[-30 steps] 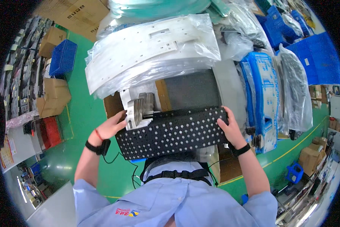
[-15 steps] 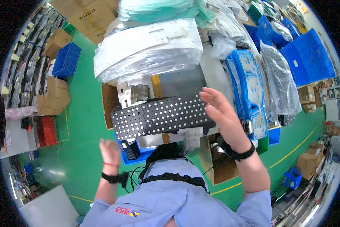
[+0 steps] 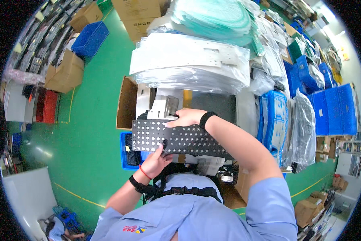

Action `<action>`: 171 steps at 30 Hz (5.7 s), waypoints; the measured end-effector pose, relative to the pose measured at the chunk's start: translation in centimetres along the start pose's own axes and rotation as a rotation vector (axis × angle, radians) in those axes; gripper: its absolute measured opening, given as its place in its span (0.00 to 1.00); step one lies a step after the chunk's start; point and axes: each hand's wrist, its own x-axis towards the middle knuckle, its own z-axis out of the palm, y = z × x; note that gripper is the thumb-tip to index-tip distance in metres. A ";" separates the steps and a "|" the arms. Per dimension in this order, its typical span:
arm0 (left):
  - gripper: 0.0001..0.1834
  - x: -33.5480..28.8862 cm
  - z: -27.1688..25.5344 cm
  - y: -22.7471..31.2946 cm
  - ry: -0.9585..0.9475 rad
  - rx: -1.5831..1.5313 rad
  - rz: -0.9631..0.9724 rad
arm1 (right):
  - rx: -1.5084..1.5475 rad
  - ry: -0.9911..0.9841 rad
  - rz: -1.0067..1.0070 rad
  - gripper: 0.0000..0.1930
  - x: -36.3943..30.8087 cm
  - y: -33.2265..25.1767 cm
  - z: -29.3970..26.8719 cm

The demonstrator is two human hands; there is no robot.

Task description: The recorder is packing curved black metal plates with white plastic attachments into cardboard boxes on a factory floor.

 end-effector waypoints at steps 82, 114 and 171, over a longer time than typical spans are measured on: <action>0.29 3.2 3.0 -2.8 0.214 -0.475 0.674 | 0.635 0.003 -0.118 0.37 1.3 -3.7 2.1; 0.42 -9.7 5.6 -9.8 -0.147 -0.251 0.810 | -0.436 0.966 -0.606 0.28 -21.8 -8.8 19.6; 0.21 -14.7 28.3 -60.8 -0.684 0.317 -0.499 | 1.179 2.865 -0.668 0.28 -64.9 22.9 74.6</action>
